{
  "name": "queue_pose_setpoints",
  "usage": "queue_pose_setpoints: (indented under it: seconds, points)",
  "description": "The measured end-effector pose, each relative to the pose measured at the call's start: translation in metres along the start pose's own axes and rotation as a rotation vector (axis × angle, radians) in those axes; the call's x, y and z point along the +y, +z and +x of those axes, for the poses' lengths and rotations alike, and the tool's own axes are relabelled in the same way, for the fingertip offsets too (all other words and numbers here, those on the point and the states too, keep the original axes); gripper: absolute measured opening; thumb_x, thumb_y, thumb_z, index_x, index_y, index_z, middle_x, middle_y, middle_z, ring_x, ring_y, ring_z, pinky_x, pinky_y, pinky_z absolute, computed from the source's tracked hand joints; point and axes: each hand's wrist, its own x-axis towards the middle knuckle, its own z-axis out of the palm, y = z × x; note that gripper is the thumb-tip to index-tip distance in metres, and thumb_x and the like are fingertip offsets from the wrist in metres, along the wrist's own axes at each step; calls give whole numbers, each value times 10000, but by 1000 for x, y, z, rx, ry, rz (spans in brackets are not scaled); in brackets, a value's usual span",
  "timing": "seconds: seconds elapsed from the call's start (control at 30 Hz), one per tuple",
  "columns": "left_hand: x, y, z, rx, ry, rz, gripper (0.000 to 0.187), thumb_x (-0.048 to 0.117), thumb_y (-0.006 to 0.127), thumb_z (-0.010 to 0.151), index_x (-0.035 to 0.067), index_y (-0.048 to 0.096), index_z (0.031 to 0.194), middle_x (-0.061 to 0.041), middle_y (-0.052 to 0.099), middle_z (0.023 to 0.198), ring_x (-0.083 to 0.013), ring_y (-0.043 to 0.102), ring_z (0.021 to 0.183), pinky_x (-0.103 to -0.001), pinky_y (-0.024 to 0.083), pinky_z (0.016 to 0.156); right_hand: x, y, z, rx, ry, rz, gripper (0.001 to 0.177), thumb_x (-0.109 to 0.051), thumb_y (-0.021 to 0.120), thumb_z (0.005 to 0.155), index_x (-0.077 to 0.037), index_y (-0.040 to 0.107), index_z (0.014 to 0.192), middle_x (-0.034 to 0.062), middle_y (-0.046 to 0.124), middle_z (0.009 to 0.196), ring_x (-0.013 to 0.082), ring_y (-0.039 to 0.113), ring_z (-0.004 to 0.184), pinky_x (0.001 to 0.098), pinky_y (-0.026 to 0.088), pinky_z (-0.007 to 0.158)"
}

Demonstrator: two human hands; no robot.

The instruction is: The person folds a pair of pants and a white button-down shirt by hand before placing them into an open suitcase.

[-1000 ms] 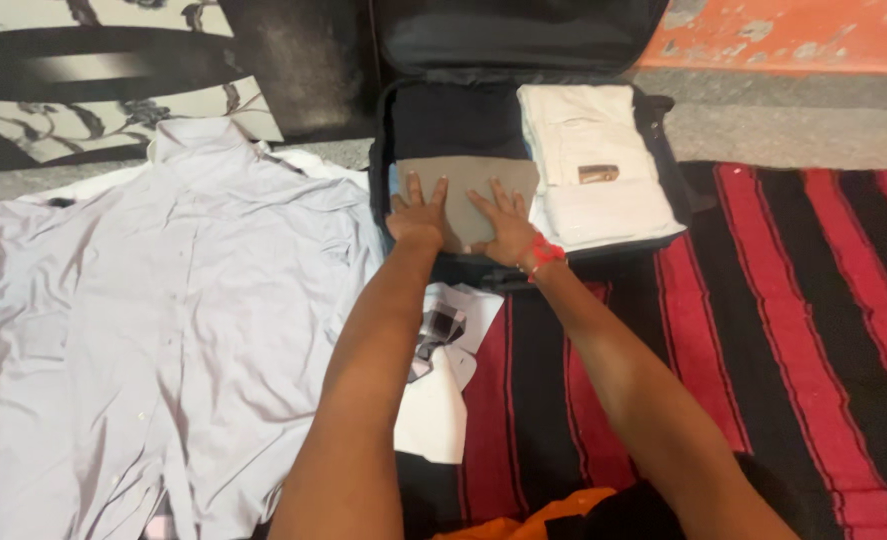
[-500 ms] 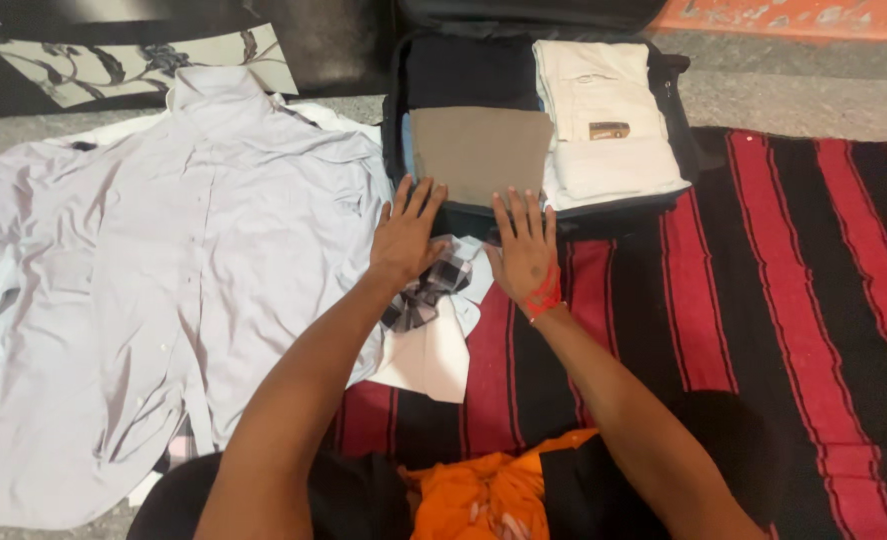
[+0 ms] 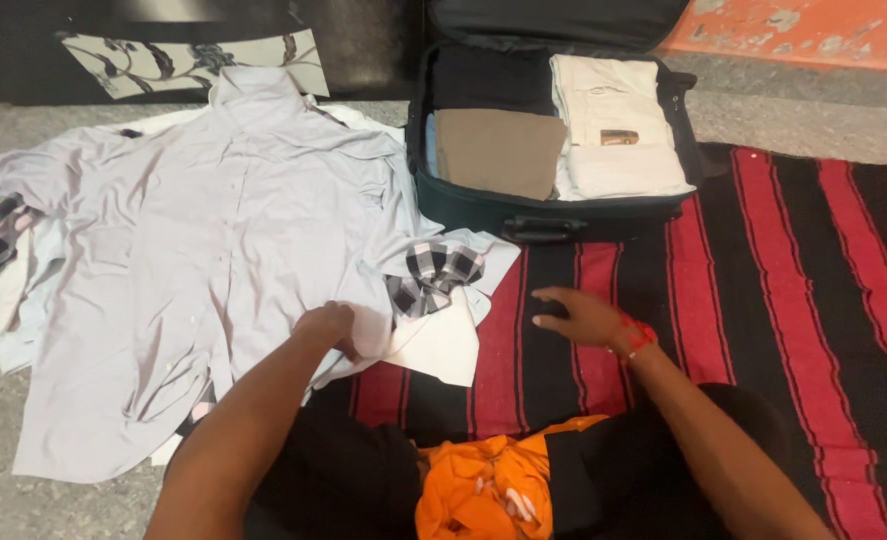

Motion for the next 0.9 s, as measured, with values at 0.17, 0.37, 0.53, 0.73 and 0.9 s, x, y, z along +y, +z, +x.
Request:
queue_pose_setpoints:
  seconds: [0.17,0.37,0.53,0.73,0.9]
  points:
    - [-11,26,34,123,27,48,298,203,616,925,152,772,1173,-96,730,1284,-274,700,1197,-425,564,965,-14,16,-4,-35,-40,57,596,-395,700,898,-95,573,1398,176,688,1300,307,675,1203,388,543,997]
    - [7,-12,26,34,-17,-6,372,361,607,970,140,690,1257,-85,684,1313,-280,657,1216,-439,527,984,-20,28,3,-149,-10,64,627,-414,682,912,-84,546,1428,177,669,1326,310,658,1213,394,536,1002]
    - [34,-33,7,195,101,-107,333,346,537,988,175,701,1222,-100,702,1263,-319,666,1173,-466,515,967,-27,28,3,-127,-11,-2,644,-450,683,897,-86,556,1413,165,653,1344,316,665,1187,397,535,985]
    - [97,-34,-16,256,277,-240,300,340,538,986,156,701,1159,-164,739,1092,-369,701,1031,-498,531,909,-44,28,-1,-140,40,-35,626,-437,695,881,-110,585,1404,158,699,1268,306,686,1144,404,548,953]
    - [129,-19,-26,375,465,-457,267,310,524,1002,106,688,1052,-209,730,986,-428,682,949,-545,508,853,-53,43,-3,-227,-89,79,690,-458,739,869,-52,570,1400,169,696,1293,273,711,1140,381,556,977]
